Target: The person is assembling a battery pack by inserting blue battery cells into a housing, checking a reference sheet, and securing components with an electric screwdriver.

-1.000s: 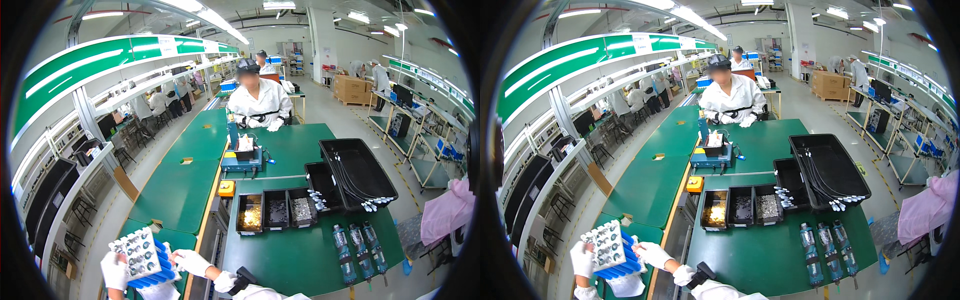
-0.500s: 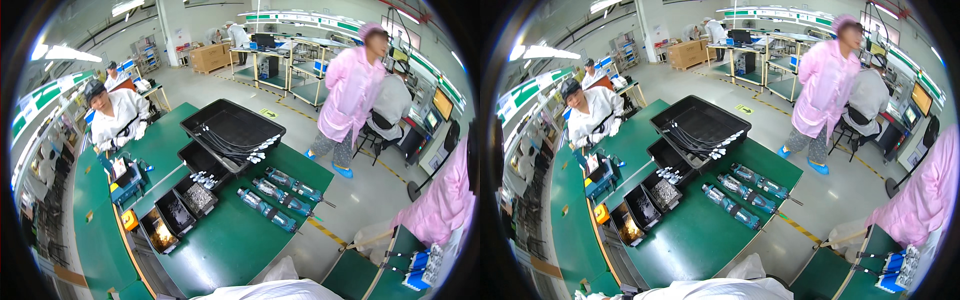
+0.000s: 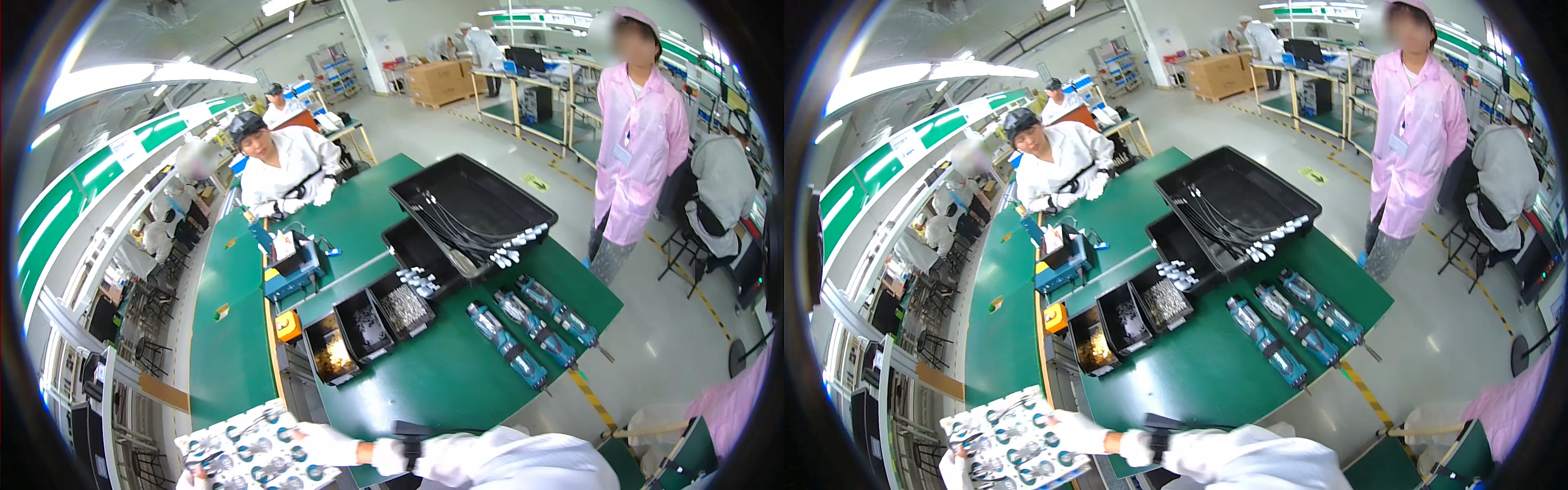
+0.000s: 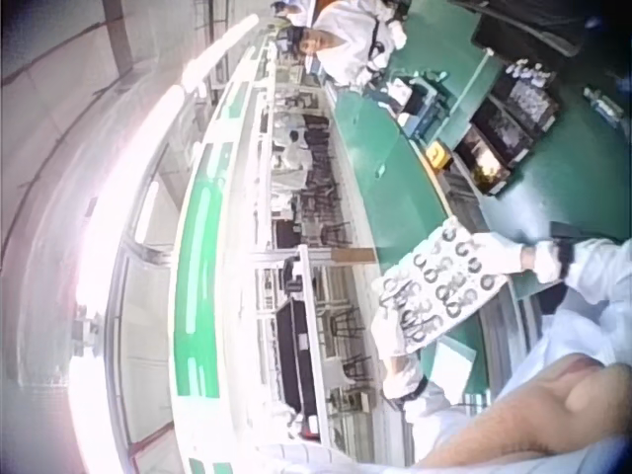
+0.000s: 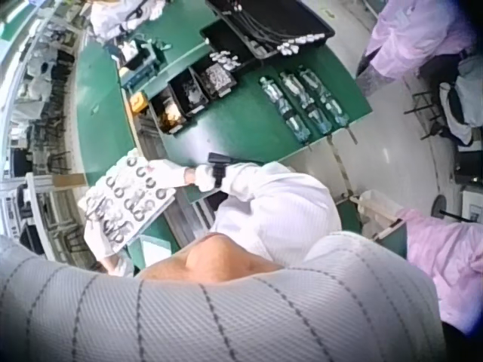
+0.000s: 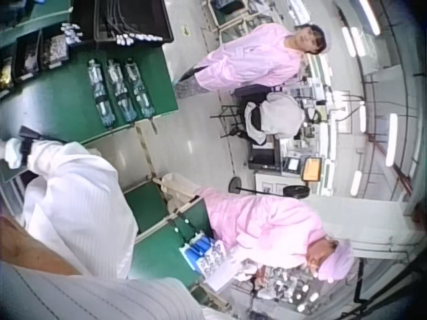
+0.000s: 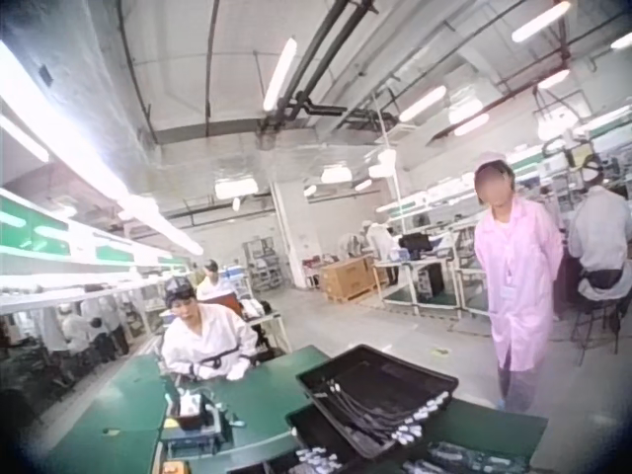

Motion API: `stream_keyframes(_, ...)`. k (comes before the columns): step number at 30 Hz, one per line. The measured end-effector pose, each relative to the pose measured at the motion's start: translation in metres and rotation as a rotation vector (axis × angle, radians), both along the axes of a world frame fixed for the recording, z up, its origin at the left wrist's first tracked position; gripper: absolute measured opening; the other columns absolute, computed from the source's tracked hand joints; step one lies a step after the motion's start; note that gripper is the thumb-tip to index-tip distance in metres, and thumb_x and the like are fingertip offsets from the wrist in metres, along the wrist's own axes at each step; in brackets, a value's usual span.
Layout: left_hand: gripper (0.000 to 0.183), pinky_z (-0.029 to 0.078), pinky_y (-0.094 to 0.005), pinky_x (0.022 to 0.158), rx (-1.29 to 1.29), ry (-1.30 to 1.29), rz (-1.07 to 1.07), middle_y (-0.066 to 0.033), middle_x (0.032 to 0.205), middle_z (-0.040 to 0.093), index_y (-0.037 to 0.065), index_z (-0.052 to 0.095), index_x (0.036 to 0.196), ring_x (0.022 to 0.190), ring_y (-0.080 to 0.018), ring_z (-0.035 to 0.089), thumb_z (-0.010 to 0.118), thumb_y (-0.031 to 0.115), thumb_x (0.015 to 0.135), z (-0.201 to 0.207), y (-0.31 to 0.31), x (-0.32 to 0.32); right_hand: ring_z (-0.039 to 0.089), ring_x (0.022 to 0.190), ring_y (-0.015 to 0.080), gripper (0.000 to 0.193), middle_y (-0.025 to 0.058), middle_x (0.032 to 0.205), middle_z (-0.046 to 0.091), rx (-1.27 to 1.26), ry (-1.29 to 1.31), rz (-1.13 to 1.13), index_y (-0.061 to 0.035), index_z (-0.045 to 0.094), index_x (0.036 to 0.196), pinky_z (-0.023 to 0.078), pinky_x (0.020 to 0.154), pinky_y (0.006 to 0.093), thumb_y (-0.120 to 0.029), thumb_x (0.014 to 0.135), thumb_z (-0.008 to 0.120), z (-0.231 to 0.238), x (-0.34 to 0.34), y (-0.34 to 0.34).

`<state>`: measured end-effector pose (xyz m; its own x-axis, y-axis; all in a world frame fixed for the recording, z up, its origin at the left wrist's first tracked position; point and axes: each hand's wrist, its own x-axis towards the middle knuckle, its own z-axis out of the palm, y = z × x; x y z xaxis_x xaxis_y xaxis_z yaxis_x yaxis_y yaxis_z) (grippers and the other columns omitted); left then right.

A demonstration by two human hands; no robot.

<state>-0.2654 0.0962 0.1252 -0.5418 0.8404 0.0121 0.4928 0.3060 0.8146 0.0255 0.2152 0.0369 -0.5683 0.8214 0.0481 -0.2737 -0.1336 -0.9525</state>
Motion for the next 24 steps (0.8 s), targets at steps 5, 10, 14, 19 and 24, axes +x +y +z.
stream_keyframes(5, 0.033, 0.044, -0.0244, 0.065, 0.016, 0.015, -0.267, -0.0039, 0.08, 0.064, -0.006, 0.065, 0.092, 0.072, -0.0081, 0.053, 0.066, 0.027, 0.093, 0.06, 0.04, 0.148, 0.06, 0.069, 0.0158, 0.04, 0.0117, 0.08, 0.065, -0.032, -0.356, -0.242, -0.0011, 0.064, 0.11, 0.049, 0.062, 0.0339, -0.038, 0.104, 0.051, 0.027, 0.148, -0.012)
stream_keyframes(10, 0.037, 0.046, -0.0255, 0.07, -0.023, -0.215, -0.374, -0.0057, 0.083, 0.068, -0.006, 0.067, 0.098, 0.076, -0.0098, 0.056, 0.065, 0.031, 0.096, -0.006, 0.073, 0.225, 0.065, 0.069, 0.0306, 0.044, 0.0227, 0.078, 0.065, 0.156, -0.648, -0.447, 0.0037, 0.062, 0.1, 0.05, 0.064, 0.0387, -0.039, 0.102, 0.052, 0.035, 0.247, -0.016)
stream_keyframes(14, 0.043, 0.042, -0.0288, 0.061, -0.044, -0.26, -0.48, -0.0051, 0.071, 0.061, -0.003, 0.064, 0.08, 0.067, -0.0103, 0.048, 0.069, 0.038, 0.093, -0.052, 0.101, 0.275, 0.058, 0.063, 0.0235, 0.042, 0.0188, 0.077, 0.065, 0.166, -0.673, -0.527, 0.0032, 0.061, 0.094, 0.047, 0.06, 0.0361, -0.037, 0.103, 0.053, 0.005, 0.308, -0.012)
stream_keyframes(19, 0.049, 0.047, -0.0349, 0.062, -0.126, -0.162, -0.455, -0.0136, 0.066, 0.06, -0.003, 0.064, 0.082, 0.061, -0.0187, 0.054, 0.062, 0.043, 0.096, -0.086, 0.104, 0.278, 0.058, 0.086, 0.0083, 0.038, 0.003, 0.093, 0.067, -0.052, -0.478, -0.467, 0.0028, 0.064, 0.109, 0.048, 0.075, 0.0241, -0.033, 0.105, 0.051, -0.022, 0.314, 0.008)
stream_keyframes(24, 0.037, 0.05, -0.0421, 0.08, -0.049, 0.064, -0.503, -0.0193, 0.096, 0.066, 0.001, 0.065, 0.099, 0.09, -0.0375, 0.064, 0.058, 0.037, 0.098, -0.051, 0.078, 0.248, 0.062, 0.075, 0.0226, 0.03, 0.0063, 0.092, 0.065, 0.21, -1.007, -0.515, 0.0011, 0.063, 0.096, 0.052, 0.074, 0.0344, -0.02, 0.103, 0.043, -0.025, 0.36, 0.013)
